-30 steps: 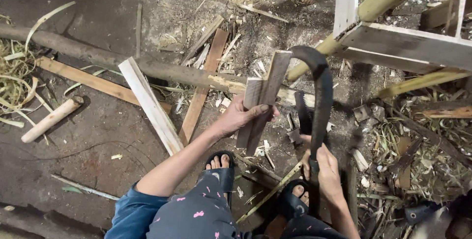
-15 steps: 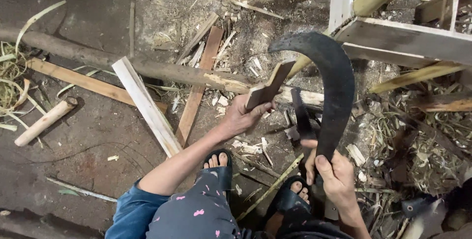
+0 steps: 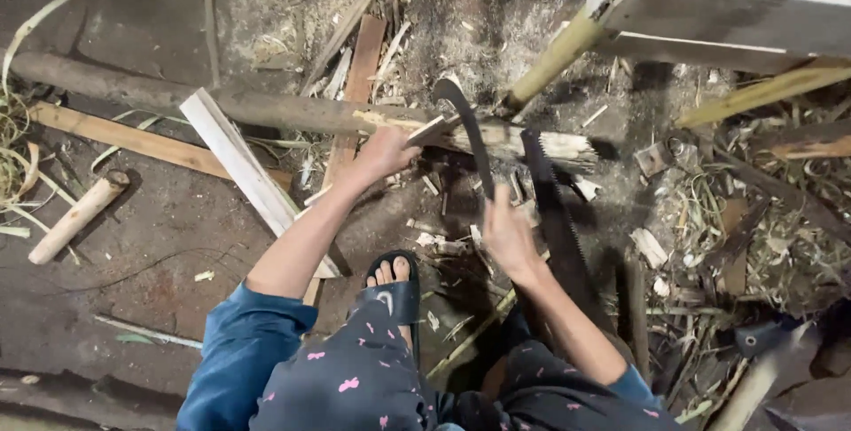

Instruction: The person uses a curved blade to shave and shape a small piece of wood held in their left hand. They repeatedly smooth the wood's surface and then place it into a wooden frame structure to check the fit before continuing to refine the shape.

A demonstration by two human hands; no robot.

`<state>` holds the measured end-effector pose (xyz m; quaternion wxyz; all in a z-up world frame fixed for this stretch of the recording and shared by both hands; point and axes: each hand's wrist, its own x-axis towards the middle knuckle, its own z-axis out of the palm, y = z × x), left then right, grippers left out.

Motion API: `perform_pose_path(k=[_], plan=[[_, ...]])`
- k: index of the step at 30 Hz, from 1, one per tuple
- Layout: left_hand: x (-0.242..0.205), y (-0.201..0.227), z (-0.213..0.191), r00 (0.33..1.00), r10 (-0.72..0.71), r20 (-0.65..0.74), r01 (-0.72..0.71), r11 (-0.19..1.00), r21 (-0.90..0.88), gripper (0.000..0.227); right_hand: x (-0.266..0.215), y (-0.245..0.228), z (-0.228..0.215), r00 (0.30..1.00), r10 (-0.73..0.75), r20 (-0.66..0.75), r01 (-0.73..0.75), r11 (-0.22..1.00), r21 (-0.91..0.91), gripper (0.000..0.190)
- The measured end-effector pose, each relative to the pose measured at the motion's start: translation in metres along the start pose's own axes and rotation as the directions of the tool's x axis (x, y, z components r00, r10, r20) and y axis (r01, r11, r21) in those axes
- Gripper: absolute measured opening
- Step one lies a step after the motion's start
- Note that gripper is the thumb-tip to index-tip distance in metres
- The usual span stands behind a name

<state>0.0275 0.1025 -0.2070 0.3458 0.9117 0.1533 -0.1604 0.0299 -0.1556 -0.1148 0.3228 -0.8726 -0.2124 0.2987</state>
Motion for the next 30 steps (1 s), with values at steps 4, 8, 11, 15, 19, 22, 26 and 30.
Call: perform_pose_path(k=[4, 8, 11, 15, 19, 22, 26, 30], plan=[[0.018, -0.024, 0.015, 0.998, 0.023, 0.062, -0.032, 0.990, 0.139, 0.030, 0.013, 0.010, 0.015, 0.999, 0.018, 0.050, -0.017, 1.000, -0.017, 0.020], [0.021, -0.029, 0.012, 0.997, 0.020, 0.079, -0.028, 0.995, 0.098, 0.025, 0.023, 0.027, 0.028, 0.999, -0.028, 0.034, 0.033, 0.986, -0.164, 0.018], [0.026, -0.038, 0.016, 0.998, 0.026, 0.061, -0.031, 0.996, 0.086, 0.024, 0.025, 0.022, 0.027, 0.999, -0.036, 0.002, 0.036, 0.999, -0.022, 0.021], [0.020, -0.031, 0.010, 0.994, -0.029, 0.106, 0.021, 0.997, 0.073, 0.024, 0.031, 0.033, 0.038, 0.997, -0.075, -0.002, 0.075, 0.995, -0.069, 0.022], [0.015, -0.021, 0.002, 0.992, -0.042, 0.122, 0.035, 0.997, 0.062, 0.024, 0.030, 0.029, 0.035, 0.991, -0.132, -0.024, 0.130, 0.988, -0.085, 0.018], [0.016, -0.022, 0.004, 0.991, -0.035, 0.130, 0.027, 0.998, 0.063, 0.024, 0.032, 0.032, 0.039, 0.989, -0.147, -0.029, 0.143, 0.984, -0.110, 0.016], [0.013, -0.017, 0.000, 0.994, -0.018, 0.112, 0.015, 1.000, 0.025, 0.023, 0.027, 0.014, 0.027, 0.990, -0.141, -0.013, 0.140, 0.990, -0.033, 0.019], [-0.002, 0.010, -0.013, 0.993, -0.050, 0.108, 0.056, 0.997, -0.052, 0.024, 0.025, 0.019, 0.026, 0.999, -0.052, 0.004, 0.052, 0.999, -0.001, 0.022]])
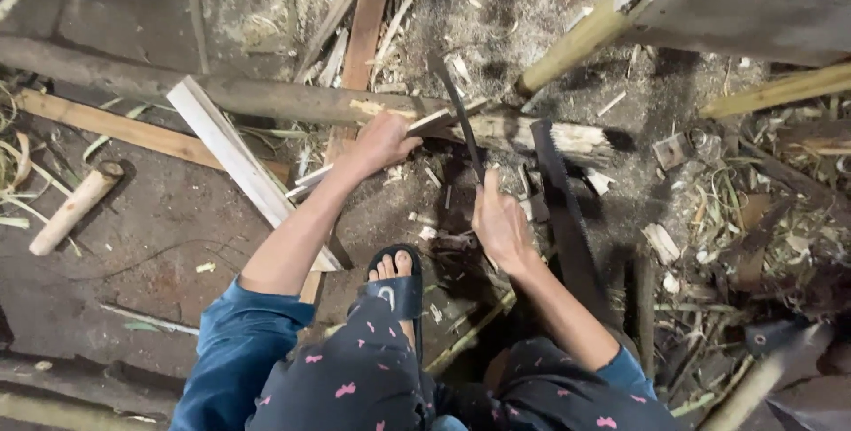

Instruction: The person uses a curved blade to shave and shape a small piece of wood held in their left hand. They repeatedly smooth the wood's surface and then place it into a wooden frame structure to check the fit before continuing to refine the shape.

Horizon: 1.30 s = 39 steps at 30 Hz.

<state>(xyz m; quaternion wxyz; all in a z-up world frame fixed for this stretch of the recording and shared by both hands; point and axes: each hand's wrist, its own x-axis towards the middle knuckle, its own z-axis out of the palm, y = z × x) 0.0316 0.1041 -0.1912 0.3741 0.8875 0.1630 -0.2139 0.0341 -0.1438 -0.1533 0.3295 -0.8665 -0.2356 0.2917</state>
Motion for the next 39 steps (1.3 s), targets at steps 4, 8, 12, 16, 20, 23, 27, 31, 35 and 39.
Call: perform_pose_path(k=[4, 8, 12, 16, 20, 23, 27, 31, 35, 39], plan=[[0.005, 0.006, -0.008, 1.000, -0.003, -0.013, 0.004, 0.991, 0.132, 0.025, 0.011, -0.005, -0.001, 1.000, 0.010, 0.027, -0.007, 0.995, -0.096, 0.024], [-0.008, 0.013, -0.005, 1.000, 0.024, -0.012, -0.021, 0.975, 0.219, 0.028, 0.004, -0.011, 0.000, 0.998, 0.064, 0.029, -0.060, 0.991, -0.123, 0.022], [-0.006, -0.008, 0.017, 0.997, 0.063, -0.037, -0.053, 0.973, 0.225, 0.023, -0.012, -0.020, -0.009, 0.983, 0.152, 0.103, -0.139, 0.982, -0.129, 0.020], [0.014, -0.007, 0.003, 0.994, 0.093, -0.065, -0.075, 0.968, 0.239, 0.029, 0.013, -0.015, -0.010, 0.987, 0.152, 0.060, -0.132, 0.956, -0.262, 0.030], [0.011, -0.016, 0.012, 0.990, 0.130, -0.062, -0.115, 0.972, 0.204, 0.022, 0.004, 0.008, 0.006, 0.990, 0.133, 0.053, -0.121, 0.977, -0.178, 0.027], [0.010, -0.010, 0.009, 0.986, 0.128, -0.108, -0.110, 0.981, 0.157, 0.021, -0.002, -0.016, -0.020, 0.995, 0.100, 0.030, -0.100, 0.995, 0.021, 0.019], [0.009, -0.017, 0.020, 0.986, 0.064, -0.154, -0.050, 0.994, 0.094, 0.032, -0.002, -0.003, -0.017, 0.991, 0.124, -0.042, -0.117, 0.984, 0.134, 0.022], [-0.034, 0.055, -0.030, 0.997, 0.063, -0.048, -0.079, 0.845, -0.529, 0.030, -0.019, -0.033, -0.055, 0.979, 0.147, -0.144, -0.121, 0.977, 0.175, 0.019], [-0.047, 0.067, -0.028, 0.988, 0.150, -0.031, -0.112, 0.571, -0.813, 0.041, -0.035, -0.040, -0.083, 0.930, -0.097, -0.354, 0.239, 0.893, 0.382, 0.013], [-0.068, 0.100, -0.031, 0.975, 0.223, -0.003, -0.055, 0.229, -0.972, 0.077, -0.042, -0.042, -0.096, 0.970, -0.027, -0.240, 0.193, 0.685, 0.703, 0.019]])
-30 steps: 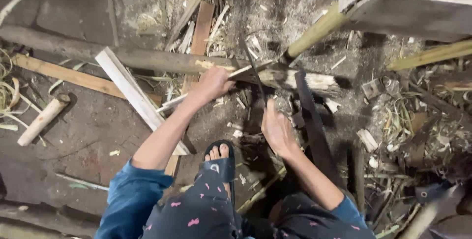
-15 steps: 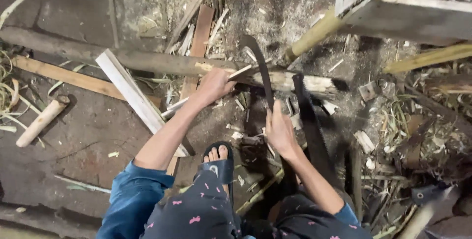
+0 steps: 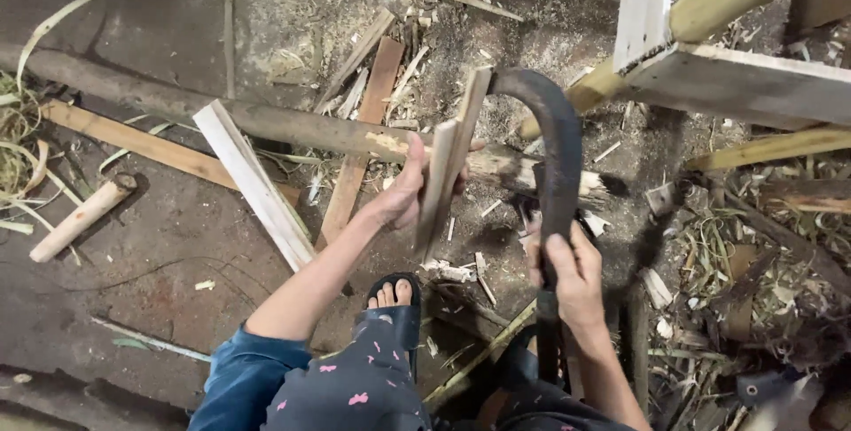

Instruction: The person uses a curved blade to shave and shape a small piece of wood held in their left hand. They repeatedly smooth the wood's surface and then place it into a wooden frame structure to check the fit before continuing to refine the shape.

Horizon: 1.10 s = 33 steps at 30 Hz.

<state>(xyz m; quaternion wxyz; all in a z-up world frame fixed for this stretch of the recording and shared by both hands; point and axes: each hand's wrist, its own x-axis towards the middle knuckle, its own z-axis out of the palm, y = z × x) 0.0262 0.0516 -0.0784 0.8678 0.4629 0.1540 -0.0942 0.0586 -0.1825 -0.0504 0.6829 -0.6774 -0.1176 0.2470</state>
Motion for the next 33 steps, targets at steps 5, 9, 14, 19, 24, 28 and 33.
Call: perform_pose_path(k=[5, 9, 14, 19, 24, 28, 33], plan=[[-0.010, -0.023, 0.010, 0.981, 0.187, -0.044, -0.182, 0.978, 0.098, 0.046, -0.003, -0.038, -0.003, 0.992, -0.045, 0.121, 0.011, 0.963, 0.270, 0.053], [-0.014, -0.021, 0.017, 0.969, 0.239, -0.061, -0.225, 0.958, 0.176, 0.028, -0.013, -0.029, -0.006, 0.980, -0.141, 0.140, 0.088, 0.941, 0.328, 0.054], [-0.010, -0.017, 0.010, 0.999, 0.021, 0.047, -0.028, 0.990, 0.141, 0.038, -0.020, -0.030, -0.004, 0.994, -0.111, -0.017, 0.110, 0.993, -0.036, 0.053], [-0.005, -0.028, -0.035, 0.977, -0.169, 0.133, 0.153, 0.980, 0.126, 0.047, -0.010, -0.005, 0.003, 0.997, -0.055, -0.059, 0.033, 0.946, -0.322, 0.035], [0.004, -0.037, -0.058, 0.985, -0.167, 0.048, 0.133, 0.906, 0.402, 0.052, -0.002, 0.020, 0.026, 0.996, 0.054, -0.070, -0.085, 0.799, -0.595, 0.023], [0.010, -0.024, -0.059, 0.998, -0.056, -0.032, 0.057, 0.535, 0.843, 0.027, 0.016, 0.081, 0.027, 0.988, 0.150, 0.031, -0.109, 0.832, -0.543, 0.023], [0.040, -0.061, -0.107, 1.000, -0.018, 0.002, 0.005, 0.361, 0.933, 0.011, 0.019, 0.107, 0.031, 0.990, 0.111, 0.086, -0.033, 0.779, -0.626, 0.020]])
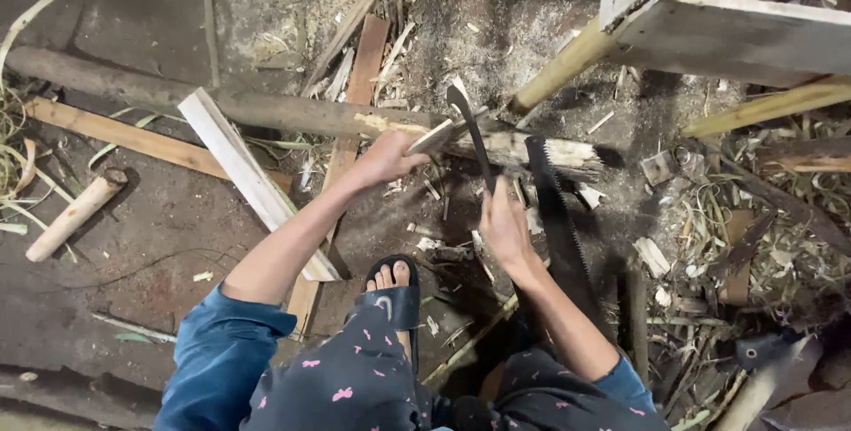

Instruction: The person uses a curved blade to shave and shape a small piece of wood held in their left hand. They repeatedly smooth the wood's surface and then place it into a wooden frame structure to check the fit before continuing to refine the shape.

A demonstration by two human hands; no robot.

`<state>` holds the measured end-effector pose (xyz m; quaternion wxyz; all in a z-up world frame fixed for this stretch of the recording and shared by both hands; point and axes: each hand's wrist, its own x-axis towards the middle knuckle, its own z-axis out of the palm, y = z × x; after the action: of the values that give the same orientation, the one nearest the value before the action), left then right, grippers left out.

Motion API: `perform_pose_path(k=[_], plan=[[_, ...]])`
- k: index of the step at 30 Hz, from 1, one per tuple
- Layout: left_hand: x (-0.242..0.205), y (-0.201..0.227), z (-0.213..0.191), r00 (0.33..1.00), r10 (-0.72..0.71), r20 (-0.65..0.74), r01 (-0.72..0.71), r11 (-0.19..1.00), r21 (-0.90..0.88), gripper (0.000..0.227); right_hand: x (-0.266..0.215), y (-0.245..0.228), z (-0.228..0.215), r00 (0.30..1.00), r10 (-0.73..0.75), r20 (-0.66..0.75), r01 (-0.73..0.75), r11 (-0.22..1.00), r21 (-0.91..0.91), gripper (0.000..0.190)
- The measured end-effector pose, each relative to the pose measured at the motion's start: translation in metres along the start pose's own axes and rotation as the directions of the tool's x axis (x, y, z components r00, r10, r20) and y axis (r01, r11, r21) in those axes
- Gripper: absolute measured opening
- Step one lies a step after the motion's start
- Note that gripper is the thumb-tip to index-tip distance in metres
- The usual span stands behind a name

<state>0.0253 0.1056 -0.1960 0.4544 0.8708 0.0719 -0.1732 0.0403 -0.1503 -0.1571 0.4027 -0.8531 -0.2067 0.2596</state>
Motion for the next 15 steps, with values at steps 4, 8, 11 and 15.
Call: perform_pose_path(k=[4, 8, 11, 15], plan=[[-0.002, 0.001, -0.002, 0.999, 0.013, -0.051, -0.007, 0.992, 0.130, 0.012, -0.002, -0.013, -0.002, 0.998, -0.050, -0.031, 0.048, 0.997, -0.055, 0.021], [-0.006, 0.018, -0.006, 0.999, -0.001, -0.043, 0.007, 0.990, 0.143, 0.012, 0.002, -0.009, 0.007, 0.998, -0.059, -0.038, 0.055, 0.995, -0.081, 0.027], [-0.007, 0.023, -0.006, 0.999, 0.023, -0.037, -0.016, 0.986, 0.164, 0.012, 0.003, 0.010, 0.015, 0.997, -0.075, -0.026, 0.071, 0.991, -0.110, 0.033], [0.007, -0.016, 0.011, 0.999, 0.011, -0.035, -0.005, 0.985, 0.175, 0.011, 0.002, -0.005, 0.010, 0.997, -0.077, 0.001, 0.077, 0.992, -0.102, 0.032]])
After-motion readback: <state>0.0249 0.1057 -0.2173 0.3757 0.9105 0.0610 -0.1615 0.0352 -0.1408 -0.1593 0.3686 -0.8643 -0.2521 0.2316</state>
